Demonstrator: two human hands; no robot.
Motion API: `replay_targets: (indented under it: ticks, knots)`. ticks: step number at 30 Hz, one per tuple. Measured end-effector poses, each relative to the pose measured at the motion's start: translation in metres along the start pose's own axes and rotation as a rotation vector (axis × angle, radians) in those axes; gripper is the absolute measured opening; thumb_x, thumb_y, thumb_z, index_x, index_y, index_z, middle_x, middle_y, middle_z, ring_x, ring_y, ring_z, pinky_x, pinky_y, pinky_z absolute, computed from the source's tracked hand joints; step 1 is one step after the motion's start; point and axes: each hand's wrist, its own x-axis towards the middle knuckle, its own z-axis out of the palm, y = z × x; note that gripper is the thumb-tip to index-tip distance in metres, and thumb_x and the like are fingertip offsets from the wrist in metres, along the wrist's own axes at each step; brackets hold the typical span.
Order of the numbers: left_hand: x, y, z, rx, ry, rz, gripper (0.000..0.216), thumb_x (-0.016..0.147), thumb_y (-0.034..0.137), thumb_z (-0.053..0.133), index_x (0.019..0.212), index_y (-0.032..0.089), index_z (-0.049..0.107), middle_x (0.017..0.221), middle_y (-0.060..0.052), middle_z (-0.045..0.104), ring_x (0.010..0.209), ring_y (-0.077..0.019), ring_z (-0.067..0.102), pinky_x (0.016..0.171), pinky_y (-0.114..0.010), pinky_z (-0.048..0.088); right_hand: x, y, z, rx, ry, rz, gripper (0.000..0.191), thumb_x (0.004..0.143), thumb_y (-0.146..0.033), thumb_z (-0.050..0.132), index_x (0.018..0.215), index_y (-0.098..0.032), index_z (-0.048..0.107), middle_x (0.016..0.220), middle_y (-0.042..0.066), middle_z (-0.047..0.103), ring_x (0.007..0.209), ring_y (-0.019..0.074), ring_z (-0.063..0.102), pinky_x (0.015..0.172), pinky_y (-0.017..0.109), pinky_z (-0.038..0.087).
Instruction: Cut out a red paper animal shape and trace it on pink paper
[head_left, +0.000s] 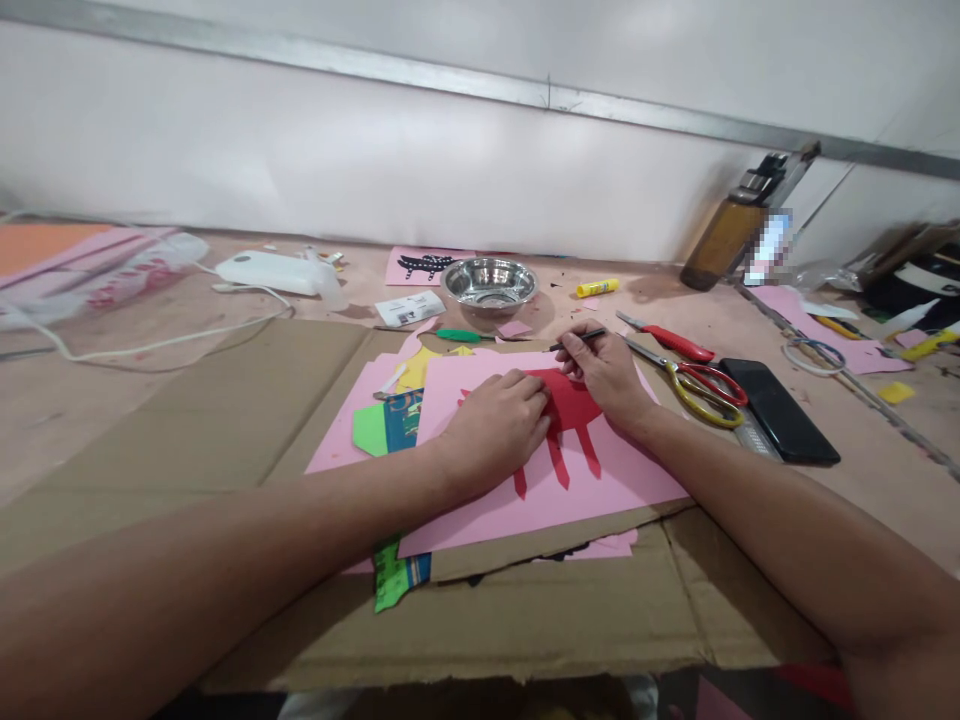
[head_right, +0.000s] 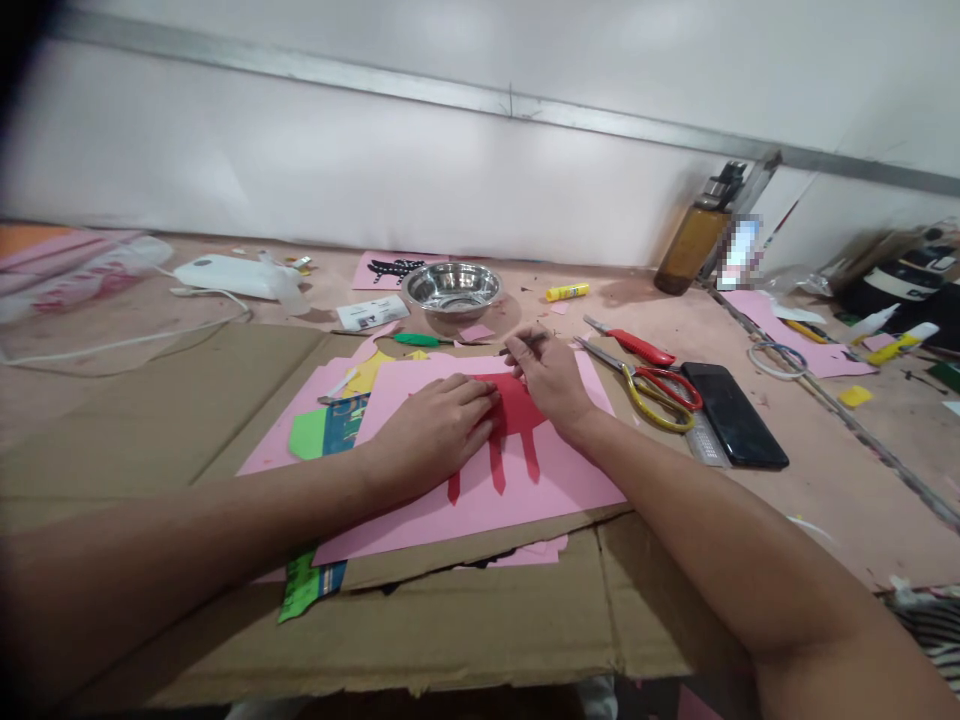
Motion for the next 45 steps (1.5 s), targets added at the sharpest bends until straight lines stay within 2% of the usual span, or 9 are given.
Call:
replay_targets:
  ticks: [3, 6, 12, 15, 18, 22, 32, 39, 45]
  knots:
    - [0.000, 0.001, 0.000, 0.004, 0.002, -0.002, 0.029, 0.100, 0.024, 0.043, 0.095, 0.014, 0.069, 0.106, -0.013, 0.068, 0.102, -0.0259, 0.060, 0.095, -0.043, 0.049, 0.002, 0.001, -0.004, 0.018, 0.089, -0.013, 0.036, 0.085, -0.055, 0.064, 0.082, -0.019, 0.058, 0.067, -0.002, 0.061, 0.055, 0.0082, 0.053, 0.050, 0.021, 0.042]
    - [0.000, 0.001, 0.000, -0.006, 0.012, -0.020, 0.027, 0.100, 0.025, 0.044, 0.105, 0.012, 0.068, 0.111, -0.014, 0.067, 0.106, -0.0271, 0.060, 0.096, -0.043, 0.049, 0.004, 0.003, -0.007, 0.035, 0.155, -0.058, 0.041, 0.086, -0.060, 0.062, 0.082, -0.019, 0.059, 0.065, -0.002, 0.060, 0.053, 0.0079, 0.052, 0.048, 0.021, 0.042]
    - [-0.001, 0.006, -0.004, -0.021, -0.003, -0.084, 0.026, 0.099, 0.029, 0.050, 0.113, 0.014, 0.066, 0.116, -0.012, 0.070, 0.107, -0.0286, 0.062, 0.092, -0.044, 0.050, 0.005, 0.008, -0.008, 0.021, 0.108, -0.011, 0.045, 0.083, -0.064, 0.063, 0.081, -0.019, 0.056, 0.064, -0.002, 0.060, 0.053, 0.0080, 0.053, 0.047, 0.020, 0.042]
    - [-0.005, 0.012, -0.002, -0.001, -0.030, -0.098, 0.041, 0.100, 0.042, 0.048, 0.126, 0.013, 0.062, 0.131, -0.015, 0.065, 0.120, -0.0322, 0.058, 0.099, -0.046, 0.047, 0.004, 0.008, -0.008, 0.006, 0.085, 0.016, 0.043, 0.082, -0.062, 0.064, 0.083, -0.020, 0.055, 0.065, -0.002, 0.060, 0.054, 0.0084, 0.054, 0.048, 0.021, 0.044]
    - [-0.010, 0.019, 0.003, 0.010, -0.075, -0.121, 0.064, 0.099, 0.057, 0.042, 0.138, 0.008, 0.054, 0.148, -0.019, 0.051, 0.137, -0.0355, 0.045, 0.112, -0.049, 0.037, 0.003, 0.008, -0.007, 0.003, 0.065, 0.026, 0.040, 0.084, -0.059, 0.064, 0.083, -0.020, 0.055, 0.066, -0.002, 0.061, 0.055, 0.0089, 0.056, 0.050, 0.021, 0.047]
    - [-0.017, 0.023, 0.010, -0.055, -0.096, -0.191, 0.076, 0.098, 0.063, 0.035, 0.148, 0.006, 0.042, 0.159, -0.019, 0.036, 0.147, -0.0352, 0.031, 0.119, -0.050, 0.027, 0.002, 0.008, -0.005, 0.004, 0.057, 0.002, 0.039, 0.085, -0.058, 0.064, 0.082, -0.020, 0.056, 0.067, -0.001, 0.062, 0.057, 0.0092, 0.057, 0.050, 0.021, 0.047]
    - [-0.017, 0.024, 0.008, -0.077, -0.058, -0.204, 0.069, 0.098, 0.060, 0.039, 0.146, 0.010, 0.046, 0.156, -0.019, 0.042, 0.145, -0.0352, 0.036, 0.116, -0.050, 0.031, 0.001, 0.008, -0.005, -0.023, 0.058, -0.022, 0.038, 0.084, -0.058, 0.063, 0.081, -0.020, 0.056, 0.069, -0.001, 0.063, 0.058, 0.0093, 0.057, 0.052, 0.021, 0.048]
    - [-0.017, 0.025, 0.007, -0.090, -0.090, -0.208, 0.073, 0.098, 0.060, 0.037, 0.147, 0.006, 0.043, 0.159, -0.018, 0.036, 0.147, -0.0362, 0.031, 0.119, -0.050, 0.026, -0.001, 0.006, -0.006, -0.049, 0.063, -0.025, 0.035, 0.086, -0.054, 0.062, 0.083, -0.020, 0.056, 0.068, -0.001, 0.063, 0.059, 0.0098, 0.057, 0.052, 0.022, 0.048]
    - [-0.017, 0.024, 0.007, -0.090, -0.078, -0.199, 0.072, 0.098, 0.059, 0.037, 0.147, 0.008, 0.043, 0.158, -0.018, 0.039, 0.146, -0.0351, 0.033, 0.119, -0.050, 0.027, -0.001, 0.004, -0.006, -0.075, 0.055, -0.036, 0.034, 0.087, -0.054, 0.061, 0.082, -0.020, 0.056, 0.069, -0.001, 0.062, 0.059, 0.0099, 0.057, 0.052, 0.022, 0.048]
